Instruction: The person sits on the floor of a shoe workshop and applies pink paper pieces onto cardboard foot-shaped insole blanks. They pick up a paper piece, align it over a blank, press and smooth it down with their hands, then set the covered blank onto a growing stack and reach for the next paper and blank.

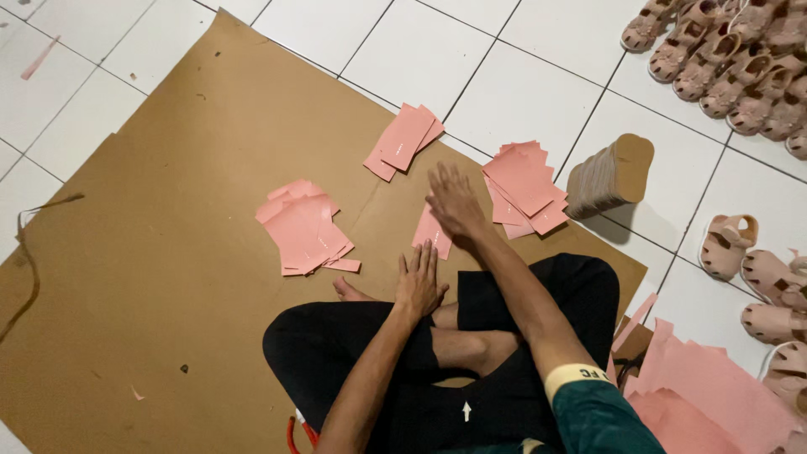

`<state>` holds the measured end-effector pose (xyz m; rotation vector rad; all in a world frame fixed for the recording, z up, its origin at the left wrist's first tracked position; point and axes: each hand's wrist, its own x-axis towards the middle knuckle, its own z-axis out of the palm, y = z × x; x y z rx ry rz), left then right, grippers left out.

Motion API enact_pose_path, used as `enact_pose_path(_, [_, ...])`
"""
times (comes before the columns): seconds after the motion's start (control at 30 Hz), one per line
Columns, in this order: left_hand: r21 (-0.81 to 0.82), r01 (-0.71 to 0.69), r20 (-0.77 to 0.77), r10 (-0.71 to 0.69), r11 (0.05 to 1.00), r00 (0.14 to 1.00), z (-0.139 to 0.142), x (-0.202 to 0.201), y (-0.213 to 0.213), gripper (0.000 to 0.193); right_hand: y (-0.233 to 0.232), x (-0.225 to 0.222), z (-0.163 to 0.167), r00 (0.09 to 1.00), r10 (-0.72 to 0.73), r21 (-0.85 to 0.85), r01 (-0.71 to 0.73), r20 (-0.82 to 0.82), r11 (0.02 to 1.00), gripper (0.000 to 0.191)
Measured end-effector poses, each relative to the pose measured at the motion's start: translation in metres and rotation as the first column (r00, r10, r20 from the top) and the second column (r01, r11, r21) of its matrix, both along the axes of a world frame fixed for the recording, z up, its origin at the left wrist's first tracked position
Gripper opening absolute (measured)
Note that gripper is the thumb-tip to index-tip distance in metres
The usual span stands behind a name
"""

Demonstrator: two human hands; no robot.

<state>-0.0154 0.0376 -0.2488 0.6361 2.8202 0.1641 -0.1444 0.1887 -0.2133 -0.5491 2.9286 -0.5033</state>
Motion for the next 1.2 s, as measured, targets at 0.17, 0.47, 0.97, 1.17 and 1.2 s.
enact_pose_path(0.17, [-0.061,-0.078,0.05,0.081,0.995,0.995,0.009,0.02,0.002,0.093,0.012,0.03,-0.01,0.986,0.133,-0.031,-0.136,-0.1,0.99,0.067])
enact_pose_path(0.47, [0.173,0.152,-0.546,-0.034,0.973,0.837,0.016,-0.082,-0.014,0.045,0.046,0.044,0.002,0.892,-0.451,-0.66,0.335,-0.008,0.673,0.057])
enact_pose_path(0.97, [-0.03,-0.063,-0.391,0.047,0.998,0.919,0.015,-0.08,-0.047,0.067,-0.025,0.077,-0.021,1.0,-0.019,-0.501,0.015,-0.001,0.866,0.095])
enact_pose_path(1.17, [-0.272,-0.06,0.01,0.065,0.961,0.998,-0.016,-0.053,-0.04,0.07,-0.077,0.048,-0.029,0.985,0.138,-0.475,-0.072,0.105,0.877,0.098])
enact_pose_path(1.2, [-0.276,-0.076,-0.004,0.078,0.958,0.997,-0.02,-0.053,-0.038,0.069,-0.072,0.041,-0.03,0.982,0.15,-0.474,-0.077,0.117,0.877,0.097])
